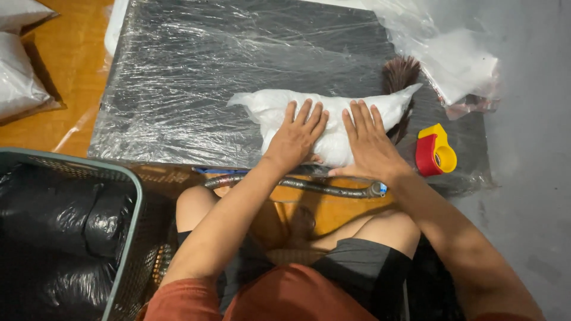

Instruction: Compressing air out of a plastic bag containing foam material and tying the bag to maintain compression.

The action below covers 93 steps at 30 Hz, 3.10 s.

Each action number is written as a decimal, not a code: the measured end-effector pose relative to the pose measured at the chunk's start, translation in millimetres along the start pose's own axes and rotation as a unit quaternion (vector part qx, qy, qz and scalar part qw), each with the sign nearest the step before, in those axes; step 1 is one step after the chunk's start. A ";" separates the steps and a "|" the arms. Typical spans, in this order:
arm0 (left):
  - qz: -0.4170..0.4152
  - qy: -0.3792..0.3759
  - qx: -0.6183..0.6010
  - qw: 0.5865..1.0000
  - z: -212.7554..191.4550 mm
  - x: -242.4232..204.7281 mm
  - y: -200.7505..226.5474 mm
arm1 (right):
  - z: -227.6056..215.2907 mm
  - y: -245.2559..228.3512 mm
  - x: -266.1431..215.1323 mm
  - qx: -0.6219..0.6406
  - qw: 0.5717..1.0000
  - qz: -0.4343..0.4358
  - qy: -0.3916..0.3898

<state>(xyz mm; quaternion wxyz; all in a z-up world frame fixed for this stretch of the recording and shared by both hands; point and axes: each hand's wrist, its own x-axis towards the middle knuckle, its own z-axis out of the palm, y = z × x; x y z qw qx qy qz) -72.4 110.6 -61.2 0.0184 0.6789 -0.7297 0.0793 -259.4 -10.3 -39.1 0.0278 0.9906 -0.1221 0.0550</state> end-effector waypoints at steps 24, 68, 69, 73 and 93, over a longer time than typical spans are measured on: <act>0.006 -0.012 0.041 0.999 -7.1 -4.2 13.3 | 39.6 22.7 -12.1 -0.012 0.996 -0.017 0.092; 0.007 0.079 -0.044 0.996 24.6 -23.7 23.2 | 48.7 -1.0 -27.2 0.009 0.996 0.023 0.082; 0.006 0.073 -0.039 0.997 23.5 -23.8 23.5 | 48.7 -1.3 -27.3 0.013 0.996 0.025 0.081; 0.006 0.071 -0.037 0.997 23.9 -23.8 23.8 | 45.3 -3.1 -27.3 0.015 0.996 0.026 0.083; 0.008 0.075 -0.039 0.996 20.4 -25.8 25.3 | 52.9 -0.9 -30.5 0.006 0.994 0.016 0.107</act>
